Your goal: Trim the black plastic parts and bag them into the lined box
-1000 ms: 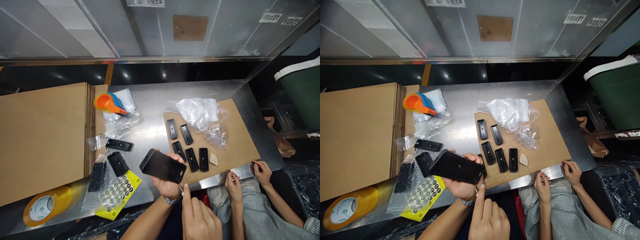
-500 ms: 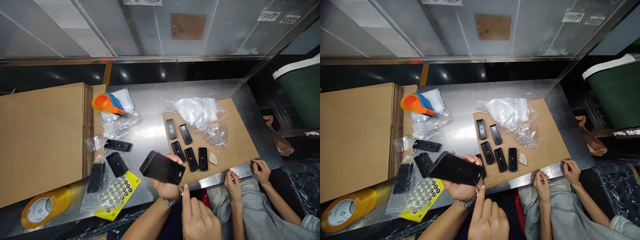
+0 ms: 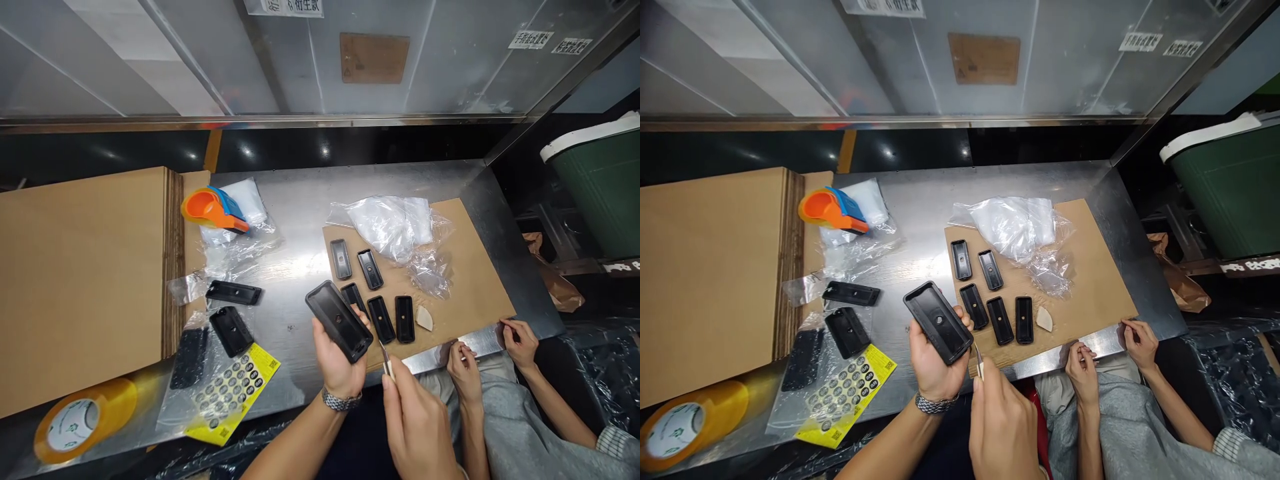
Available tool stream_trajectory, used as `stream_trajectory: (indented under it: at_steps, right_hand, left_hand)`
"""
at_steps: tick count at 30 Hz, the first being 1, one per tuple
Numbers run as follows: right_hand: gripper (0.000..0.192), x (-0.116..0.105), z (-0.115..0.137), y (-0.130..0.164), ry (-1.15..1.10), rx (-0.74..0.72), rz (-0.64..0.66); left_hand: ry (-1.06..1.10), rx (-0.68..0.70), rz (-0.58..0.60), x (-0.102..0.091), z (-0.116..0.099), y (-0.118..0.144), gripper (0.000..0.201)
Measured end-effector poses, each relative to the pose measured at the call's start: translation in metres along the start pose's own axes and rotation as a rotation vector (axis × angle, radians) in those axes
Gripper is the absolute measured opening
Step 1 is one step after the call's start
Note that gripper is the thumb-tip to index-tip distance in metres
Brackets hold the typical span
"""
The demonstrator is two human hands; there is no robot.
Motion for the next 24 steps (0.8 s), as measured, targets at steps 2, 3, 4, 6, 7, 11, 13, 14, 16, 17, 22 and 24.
stream_trajectory:
  at_steps: [2,3,4,6,7,11,13,14,16,17,22,24]
  right_hand:
    - [0.026,0.024,-0.01,0.013,-0.008,0.053,0.015]
    - [0.026,0.035,-0.012,0.02,-0.025,0.078,0.016]
    - [0.027,0.047,-0.012,0.025,-0.055,0.112,0.021]
    - [0.03,0.072,-0.01,0.037,-0.153,0.23,0.049]
    - [0.031,0.087,-0.005,0.043,-0.202,0.291,0.077]
    - [0.031,0.138,0.02,0.066,-0.297,0.423,0.141]
    - [0.029,0.149,0.025,0.07,-0.358,0.459,0.139]
    - [0.028,0.151,0.025,0.07,-0.396,0.476,0.136]
    - [0.027,0.15,0.019,0.068,-0.461,0.496,0.131]
    - [0.027,0.149,0.015,0.067,-0.486,0.505,0.131]
    - [0.024,0.126,-0.013,0.069,-0.361,0.434,-0.088]
    - [0.023,0.111,-0.014,0.076,-0.139,0.276,-0.237]
  left_hand:
    - [0.005,-0.065,0.0,0.003,0.004,0.002,0.046]
    - [0.006,-0.099,-0.002,0.004,0.006,0.004,0.044]
    - [0.007,-0.129,-0.006,0.004,0.009,0.005,0.043]
    - [0.011,-0.186,-0.009,0.006,0.012,0.008,0.04]
    - [0.012,-0.209,-0.01,0.006,0.014,0.01,0.039]
    - [0.001,-0.273,-0.035,0.004,0.02,0.014,0.038]
    - [-0.007,-0.291,-0.028,0.003,0.024,0.016,0.038]
    - [-0.013,-0.298,-0.018,0.004,0.026,0.017,0.038]
    - [-0.033,-0.321,0.006,0.003,0.034,0.018,0.039]
    - [-0.044,-0.337,0.02,0.003,0.038,0.019,0.039]
    - [-0.122,-0.408,0.127,0.001,0.072,0.016,0.042]
    - [-0.156,-0.452,0.161,0.001,0.09,0.014,0.041]
Point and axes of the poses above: each hand's wrist, its own y-axis away from the middle knuckle, its own x-axis out of the palm, z = x × y, the point moved 7 cm from there along -y, towards the middle knuckle, and after that the axes turned 12 degrees about x, right-handed, at the moved point
